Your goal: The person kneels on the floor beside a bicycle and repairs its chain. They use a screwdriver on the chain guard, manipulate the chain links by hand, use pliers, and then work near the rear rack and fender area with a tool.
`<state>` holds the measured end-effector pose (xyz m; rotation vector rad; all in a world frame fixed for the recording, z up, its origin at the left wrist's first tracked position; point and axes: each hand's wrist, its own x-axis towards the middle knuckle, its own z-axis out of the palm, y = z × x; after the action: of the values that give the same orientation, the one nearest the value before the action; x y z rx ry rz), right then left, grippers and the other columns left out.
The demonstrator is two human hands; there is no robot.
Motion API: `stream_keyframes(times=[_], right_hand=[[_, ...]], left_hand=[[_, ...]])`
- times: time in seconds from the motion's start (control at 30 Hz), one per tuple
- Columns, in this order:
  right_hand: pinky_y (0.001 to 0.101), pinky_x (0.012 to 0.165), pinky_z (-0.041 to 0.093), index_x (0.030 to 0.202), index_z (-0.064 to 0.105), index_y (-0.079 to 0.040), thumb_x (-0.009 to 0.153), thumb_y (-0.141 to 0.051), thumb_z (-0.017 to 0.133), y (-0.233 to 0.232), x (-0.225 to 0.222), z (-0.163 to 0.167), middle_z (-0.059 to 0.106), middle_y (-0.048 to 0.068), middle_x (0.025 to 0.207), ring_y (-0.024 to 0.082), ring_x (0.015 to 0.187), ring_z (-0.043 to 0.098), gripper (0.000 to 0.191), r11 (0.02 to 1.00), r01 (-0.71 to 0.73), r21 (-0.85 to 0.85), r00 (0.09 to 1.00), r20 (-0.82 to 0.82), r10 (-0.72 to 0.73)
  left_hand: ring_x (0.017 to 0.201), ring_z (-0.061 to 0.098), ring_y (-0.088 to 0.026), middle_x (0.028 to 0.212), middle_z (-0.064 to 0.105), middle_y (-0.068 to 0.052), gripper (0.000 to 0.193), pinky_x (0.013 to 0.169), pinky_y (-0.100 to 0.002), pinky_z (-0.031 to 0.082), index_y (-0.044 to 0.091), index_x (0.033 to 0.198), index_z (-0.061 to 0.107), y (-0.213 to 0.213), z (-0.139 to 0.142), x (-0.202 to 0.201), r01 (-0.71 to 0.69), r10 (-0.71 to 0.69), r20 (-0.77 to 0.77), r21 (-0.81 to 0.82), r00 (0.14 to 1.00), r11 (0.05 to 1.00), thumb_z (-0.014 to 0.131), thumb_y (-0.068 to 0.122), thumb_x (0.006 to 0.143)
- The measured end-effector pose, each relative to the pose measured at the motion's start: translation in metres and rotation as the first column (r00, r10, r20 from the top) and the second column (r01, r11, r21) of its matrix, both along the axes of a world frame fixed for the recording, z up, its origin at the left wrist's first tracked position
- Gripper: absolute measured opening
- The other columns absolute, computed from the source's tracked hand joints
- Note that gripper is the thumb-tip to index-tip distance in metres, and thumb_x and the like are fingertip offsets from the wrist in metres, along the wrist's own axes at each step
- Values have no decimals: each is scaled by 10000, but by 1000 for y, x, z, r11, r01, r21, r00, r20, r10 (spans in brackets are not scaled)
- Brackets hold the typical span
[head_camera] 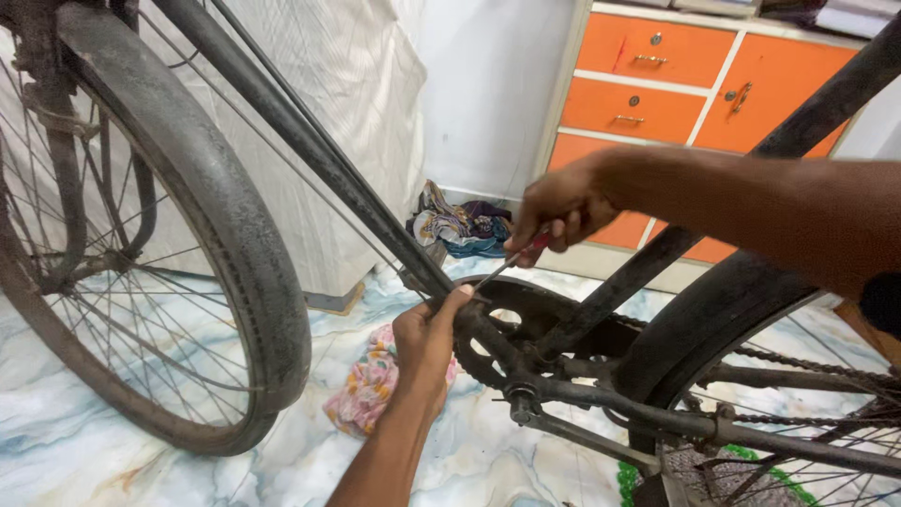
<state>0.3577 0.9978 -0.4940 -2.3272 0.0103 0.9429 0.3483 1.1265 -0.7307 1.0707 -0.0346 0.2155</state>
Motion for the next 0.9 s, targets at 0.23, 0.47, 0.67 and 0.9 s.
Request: stream_keyframes(times=[0.23,0.47,0.67,0.9], right_hand=[[190,384,392,984,718,23,937,-142,667,-28,-2,-24,781,162,888,60,478,538,179,997,48,62,978,197,-60],[357,644,604,896,807,-53,700,-247,884,-41,-29,-36,797,89,795,194,742,766,287,628,-426,-652,240,587,773],[443,678,545,1067,826,-166,854,-198,774,-45,-24,-44,801,89,893,277,799,751,221,525,-371,-766,165,501,849],[324,546,524,1018,828,-61,810,-162,800,-31,-5,-29,782,63,832,138,660,683,232,869,-366,-332,729,478,490]], left_hand=[[658,688,-116,757,777,-61,279,643,-247,532,-30,892,795,2,2,-4,10,-10,4,11,1000,1000,797,238,816],[658,648,-132,771,745,-63,271,626,-274,515,-27,881,776,-3,-7,0,48,-47,37,-44,998,998,801,239,837],[675,668,-125,795,756,-75,280,646,-270,537,-38,922,781,0,-2,0,63,-61,52,-48,997,997,787,232,849],[667,649,-127,782,753,-66,277,644,-277,509,-35,924,784,-3,-2,-3,64,-60,42,-99,997,993,783,231,843]])
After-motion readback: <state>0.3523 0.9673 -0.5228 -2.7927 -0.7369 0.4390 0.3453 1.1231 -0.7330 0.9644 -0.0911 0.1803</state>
